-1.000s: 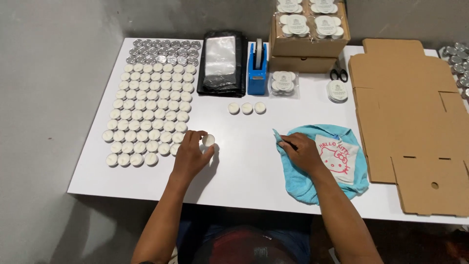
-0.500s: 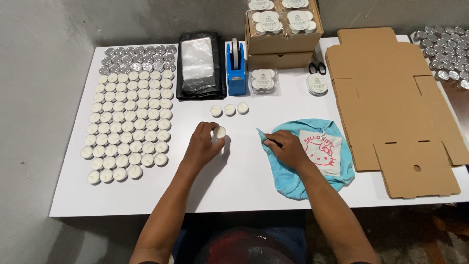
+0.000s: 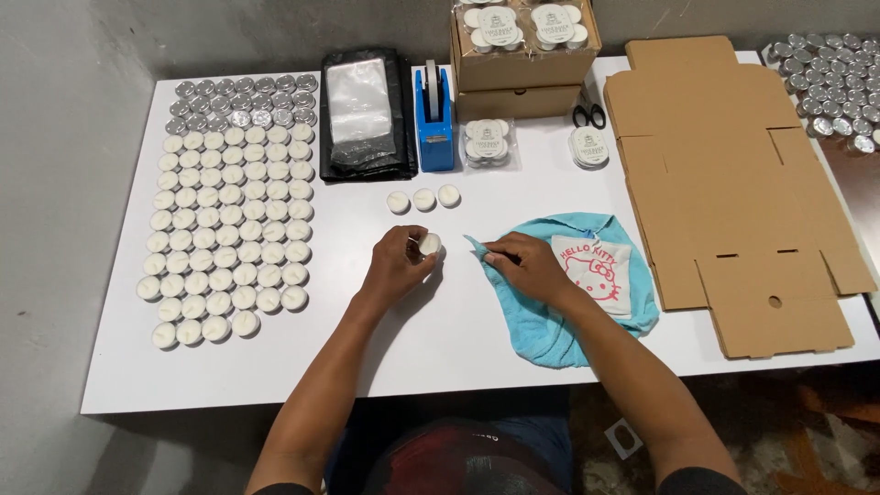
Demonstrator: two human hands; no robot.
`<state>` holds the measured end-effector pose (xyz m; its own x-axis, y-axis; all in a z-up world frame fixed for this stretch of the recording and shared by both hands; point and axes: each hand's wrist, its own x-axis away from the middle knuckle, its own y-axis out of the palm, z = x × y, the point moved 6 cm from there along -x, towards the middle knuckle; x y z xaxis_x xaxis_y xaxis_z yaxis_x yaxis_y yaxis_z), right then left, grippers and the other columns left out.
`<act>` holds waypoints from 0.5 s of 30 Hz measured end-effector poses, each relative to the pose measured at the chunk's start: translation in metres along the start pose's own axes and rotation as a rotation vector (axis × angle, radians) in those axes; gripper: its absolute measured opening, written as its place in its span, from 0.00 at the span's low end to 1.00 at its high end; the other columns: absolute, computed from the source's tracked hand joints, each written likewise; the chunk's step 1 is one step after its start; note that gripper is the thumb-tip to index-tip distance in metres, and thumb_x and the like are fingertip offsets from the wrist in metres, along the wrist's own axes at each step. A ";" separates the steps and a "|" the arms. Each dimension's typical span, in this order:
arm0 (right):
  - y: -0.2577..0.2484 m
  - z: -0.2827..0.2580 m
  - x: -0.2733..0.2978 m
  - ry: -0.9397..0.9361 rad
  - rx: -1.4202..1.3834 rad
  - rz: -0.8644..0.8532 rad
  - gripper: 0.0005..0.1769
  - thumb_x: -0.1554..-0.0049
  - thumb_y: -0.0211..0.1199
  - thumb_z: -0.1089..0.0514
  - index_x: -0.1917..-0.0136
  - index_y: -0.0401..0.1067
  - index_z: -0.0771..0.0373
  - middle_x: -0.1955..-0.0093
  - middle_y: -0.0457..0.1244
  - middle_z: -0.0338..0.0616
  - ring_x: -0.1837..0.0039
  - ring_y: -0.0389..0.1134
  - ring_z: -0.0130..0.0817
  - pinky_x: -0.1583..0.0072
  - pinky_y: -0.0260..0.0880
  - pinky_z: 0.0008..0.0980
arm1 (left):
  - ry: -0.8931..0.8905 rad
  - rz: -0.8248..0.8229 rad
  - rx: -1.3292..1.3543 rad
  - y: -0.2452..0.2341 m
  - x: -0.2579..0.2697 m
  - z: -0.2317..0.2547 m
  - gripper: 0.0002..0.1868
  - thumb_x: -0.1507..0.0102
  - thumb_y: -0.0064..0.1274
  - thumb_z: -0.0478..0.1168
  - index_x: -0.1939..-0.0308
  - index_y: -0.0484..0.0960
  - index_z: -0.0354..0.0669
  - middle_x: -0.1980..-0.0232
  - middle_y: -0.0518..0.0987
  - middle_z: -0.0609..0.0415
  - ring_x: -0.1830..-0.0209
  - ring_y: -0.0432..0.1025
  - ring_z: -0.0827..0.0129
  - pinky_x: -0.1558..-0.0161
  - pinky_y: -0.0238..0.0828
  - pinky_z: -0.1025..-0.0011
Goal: Cleaning the exterior of tealight candle containers with a cloth and placing them into plastic bags for packaging.
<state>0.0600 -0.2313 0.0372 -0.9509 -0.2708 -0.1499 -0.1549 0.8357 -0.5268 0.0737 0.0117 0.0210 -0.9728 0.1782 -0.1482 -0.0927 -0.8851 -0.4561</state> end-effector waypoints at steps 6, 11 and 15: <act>0.009 -0.011 -0.010 0.037 -0.022 -0.016 0.11 0.38 0.66 0.60 0.44 0.81 0.63 0.50 0.73 0.51 0.48 0.74 0.43 0.47 0.72 0.39 | 0.011 -0.001 0.063 0.008 0.000 -0.001 0.24 0.43 0.66 0.33 0.45 0.78 0.28 0.55 0.77 0.35 0.57 0.79 0.47 0.58 0.85 0.62; 0.010 -0.010 -0.010 0.063 -0.044 -0.007 0.11 0.38 0.65 0.60 0.43 0.81 0.63 0.50 0.72 0.51 0.49 0.74 0.42 0.48 0.72 0.39 | -0.024 -0.013 0.125 0.010 0.000 0.002 0.23 0.42 0.65 0.32 0.44 0.79 0.31 0.54 0.77 0.35 0.54 0.79 0.47 0.55 0.84 0.63; 0.013 -0.006 -0.008 0.028 -0.051 0.023 0.10 0.37 0.66 0.60 0.43 0.81 0.62 0.50 0.72 0.49 0.50 0.74 0.40 0.49 0.72 0.38 | -0.059 -0.024 0.138 0.014 -0.001 -0.002 0.23 0.42 0.65 0.33 0.44 0.80 0.32 0.53 0.77 0.35 0.52 0.79 0.46 0.53 0.84 0.63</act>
<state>0.0638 -0.2158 0.0369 -0.9613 -0.2386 -0.1374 -0.1460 0.8648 -0.4804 0.0736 -0.0005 0.0131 -0.9804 0.1778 -0.0848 -0.1403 -0.9324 -0.3331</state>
